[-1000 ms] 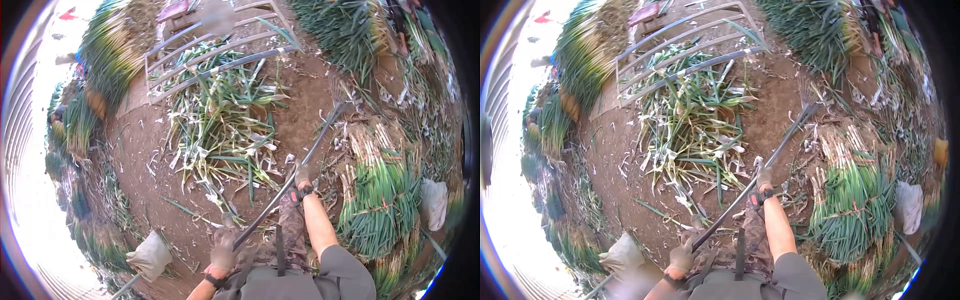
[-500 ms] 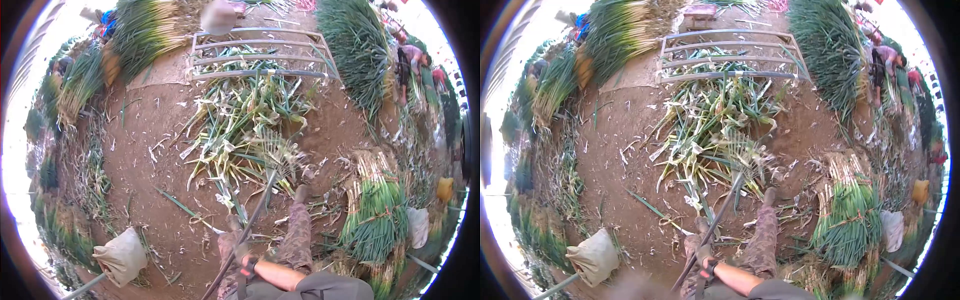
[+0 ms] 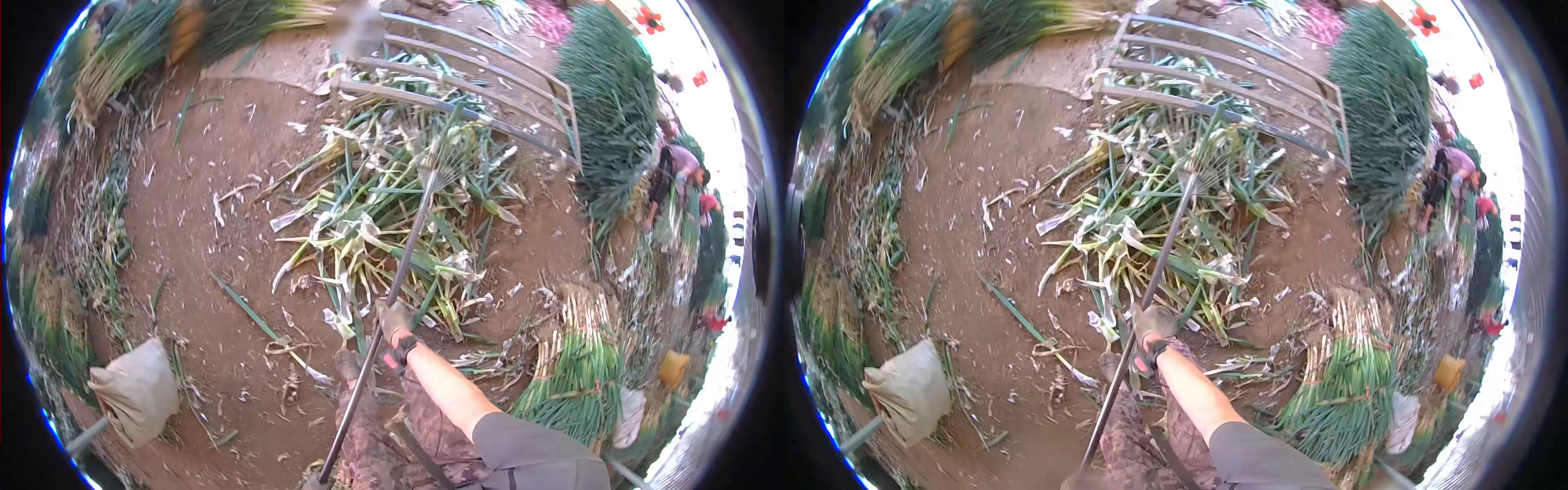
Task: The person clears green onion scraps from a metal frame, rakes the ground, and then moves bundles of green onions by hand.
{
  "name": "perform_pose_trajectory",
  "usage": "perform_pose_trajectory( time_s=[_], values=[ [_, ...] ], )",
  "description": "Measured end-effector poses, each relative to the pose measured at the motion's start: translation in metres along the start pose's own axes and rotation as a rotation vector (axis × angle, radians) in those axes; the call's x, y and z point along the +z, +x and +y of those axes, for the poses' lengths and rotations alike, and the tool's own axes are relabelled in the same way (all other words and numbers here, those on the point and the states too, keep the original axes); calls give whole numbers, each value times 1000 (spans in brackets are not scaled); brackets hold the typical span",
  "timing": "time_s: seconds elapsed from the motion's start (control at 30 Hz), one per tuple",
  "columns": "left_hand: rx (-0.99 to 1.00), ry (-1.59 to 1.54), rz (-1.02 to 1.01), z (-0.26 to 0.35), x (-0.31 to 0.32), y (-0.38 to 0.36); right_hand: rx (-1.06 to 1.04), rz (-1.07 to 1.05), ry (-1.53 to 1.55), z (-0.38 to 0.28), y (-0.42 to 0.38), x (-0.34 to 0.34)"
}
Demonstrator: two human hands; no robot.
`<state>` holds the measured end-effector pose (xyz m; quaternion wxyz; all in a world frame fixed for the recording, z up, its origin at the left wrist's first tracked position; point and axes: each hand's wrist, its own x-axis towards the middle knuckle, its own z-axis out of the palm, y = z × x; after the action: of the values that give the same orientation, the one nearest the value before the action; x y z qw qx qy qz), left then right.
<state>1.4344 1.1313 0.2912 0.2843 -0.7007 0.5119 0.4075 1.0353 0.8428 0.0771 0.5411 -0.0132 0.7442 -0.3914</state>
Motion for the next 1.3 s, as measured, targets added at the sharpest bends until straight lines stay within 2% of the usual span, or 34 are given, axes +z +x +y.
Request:
perform_pose_trajectory(
  time_s=[0.1,0.2,0.23,0.3,0.33,0.37,0.4,0.43,0.47,0.5,0.57,0.6,0.63,0.67,0.7,0.73,0.77,0.8,0.83,0.87,0.9,0.97,1.0,1.07,1.1,1.13,1.17,1.23,1.27,1.3],
  values=[
    [-42,-129,-10,64,21,65,-53,-64,143,-55,68,7],
    [-62,-231,-36,141,29,128,-79,-20,99,-98,127,6],
    [-48,-222,-51,172,21,148,-75,-20,119,-117,138,9],
    [64,-151,76,233,9,183,-99,-16,112,-130,176,12],
    [61,-238,66,262,-1,200,-85,-35,124,-133,184,14],
    [57,-324,58,296,-17,218,-69,-53,137,-135,189,17],
    [36,-386,16,346,-66,218,-71,-76,144,-140,189,23],
    [83,-335,37,374,-76,234,-29,-33,119,-145,186,24],
    [132,-283,62,395,-82,248,-59,-63,136,-154,181,25],
    [304,-182,92,414,-97,252,-93,-88,155,-160,182,23],
    [178,-351,10,450,-107,260,-213,-107,124,-169,204,11],
    [223,-426,6,461,-108,258,-307,-99,-44,-195,191,4],
    [263,-511,-39,473,-122,247,-375,-72,-422,-223,178,-7],
    [382,-672,58,477,-91,262,-406,-73,-487,-224,196,-12],
    [339,-605,-19,488,-117,244,-351,-103,-385,-223,218,-21],
    [313,-628,-58,490,-102,250,-278,-123,-285,-219,232,-23],
    [292,-578,-32,488,-104,238,-227,-117,-263,-221,240,-27],
    [271,-529,-7,485,-107,228,-298,-109,-346,-215,254,-38],
    [248,-480,17,483,-110,217,-395,30,-534,-215,257,-37],
    [269,-524,-24,469,-108,206,-378,49,-540,-216,256,-35],
    [298,-570,-67,453,-103,188,-377,22,-515,-211,259,-39],
    [356,-683,-9,401,-96,140,-400,-86,-417,-195,270,-47],
    [288,-606,-53,365,-93,111,-516,27,-639,-178,282,-51],
    [175,-490,-179,290,-107,59,-336,-13,-528,-153,235,-28],
    [98,-543,-232,250,-105,32,-263,7,-484,-138,212,-17],
    [69,-496,-240,208,-91,11,-312,-47,-501,-107,198,-15],
    [12,-647,-291,183,-103,-14,-342,-51,-541,-88,179,-7],
    [124,-552,-129,123,-94,-49,-385,34,-685,-47,109,17],
    [-18,-593,-246,97,-99,-66,-382,99,-752,-22,70,27],
    [-60,-618,-223,55,-93,-80,-367,156,-793,6,27,39]
  ],
)
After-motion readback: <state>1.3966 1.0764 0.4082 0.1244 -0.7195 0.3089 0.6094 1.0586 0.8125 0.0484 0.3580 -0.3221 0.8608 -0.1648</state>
